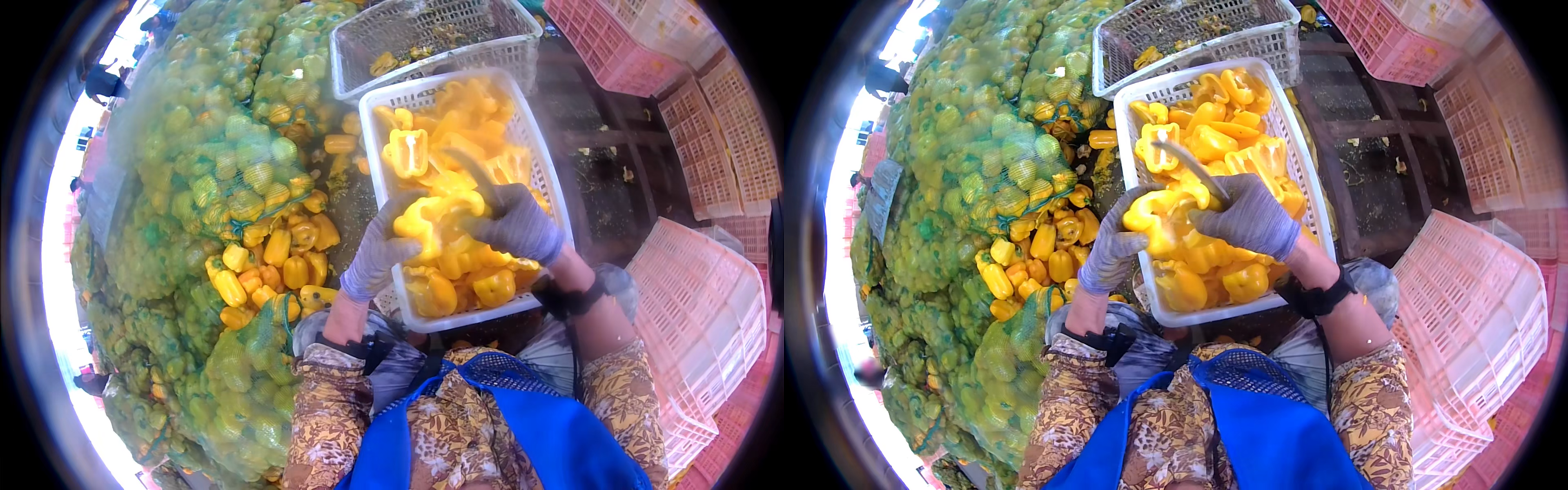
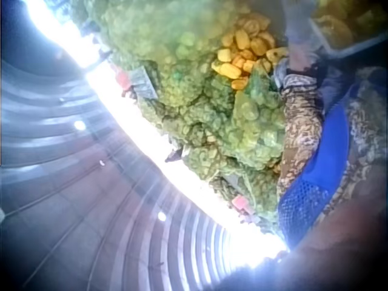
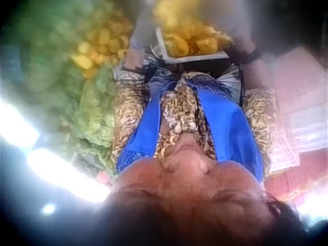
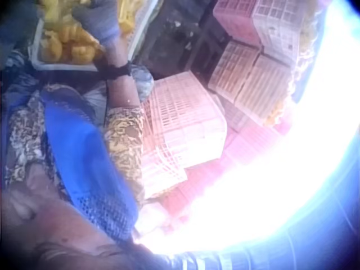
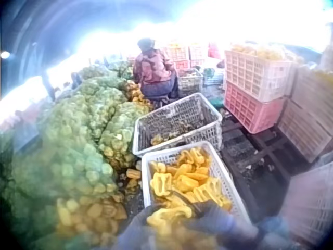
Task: The person cuts yellow bell peppers with a knife, removing the stems and seeds, and places the cut pieces into a white plastic basket. They repeatedly pick peppers from a large green mesh bag and process them one by one.
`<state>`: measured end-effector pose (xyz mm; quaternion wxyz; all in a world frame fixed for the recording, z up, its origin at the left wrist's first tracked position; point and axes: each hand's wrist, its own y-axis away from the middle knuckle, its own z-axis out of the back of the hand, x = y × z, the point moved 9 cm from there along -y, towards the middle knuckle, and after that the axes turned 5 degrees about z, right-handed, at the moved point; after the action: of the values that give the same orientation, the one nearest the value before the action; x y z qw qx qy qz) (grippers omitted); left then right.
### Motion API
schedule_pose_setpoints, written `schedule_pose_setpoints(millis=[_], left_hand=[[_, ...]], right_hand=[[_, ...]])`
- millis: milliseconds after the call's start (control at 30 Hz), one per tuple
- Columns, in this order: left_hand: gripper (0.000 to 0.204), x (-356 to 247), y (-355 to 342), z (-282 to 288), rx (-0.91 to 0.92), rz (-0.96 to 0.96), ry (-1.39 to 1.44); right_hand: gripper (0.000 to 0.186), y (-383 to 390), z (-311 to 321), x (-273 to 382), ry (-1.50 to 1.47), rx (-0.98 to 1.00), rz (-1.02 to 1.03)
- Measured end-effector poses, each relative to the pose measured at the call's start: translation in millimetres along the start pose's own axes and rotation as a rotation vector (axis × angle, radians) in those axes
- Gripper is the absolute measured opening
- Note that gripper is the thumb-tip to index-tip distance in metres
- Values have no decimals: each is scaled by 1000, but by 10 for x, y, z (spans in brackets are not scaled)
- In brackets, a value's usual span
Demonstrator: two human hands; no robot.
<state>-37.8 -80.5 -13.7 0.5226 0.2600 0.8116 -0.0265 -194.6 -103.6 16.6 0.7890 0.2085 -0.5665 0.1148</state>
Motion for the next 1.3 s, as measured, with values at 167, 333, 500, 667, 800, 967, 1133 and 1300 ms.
schedule_pose_setpoints(millis=[167, 333, 500, 667, 800, 967, 1133, 1300], left_hand=[[51, -80, -15, 40, -362, -81, -660], [34, -66, 31, 185, -297, -33, -204], [33, -97, 61, 250, -388, -75, -131], [24, -93, 162, 810, -731, -125, 26], [29, -241, 181, 772, -678, -243, -3], [29, -416, 89, 226, -464, -307, -350], [46, -483, 23, -147, -446, -452, -680], [61, -515, 12, -219, -485, -465, -655]], right_hand=[[18, 20, -56, 266, 321, -182, 463], [21, -25, 41, 145, 63, -67, 165], [18, -58, 16, 126, 41, -102, 176], [21, 74, 127, 390, 82, -327, 344], [46, 24, 446, 367, -110, -391, 300], [71, -128, 151, 528, 407, -289, 573], [52, -83, -160, 479, 393, -115, 580], [38, -70, -154, 537, 517, -169, 556]])
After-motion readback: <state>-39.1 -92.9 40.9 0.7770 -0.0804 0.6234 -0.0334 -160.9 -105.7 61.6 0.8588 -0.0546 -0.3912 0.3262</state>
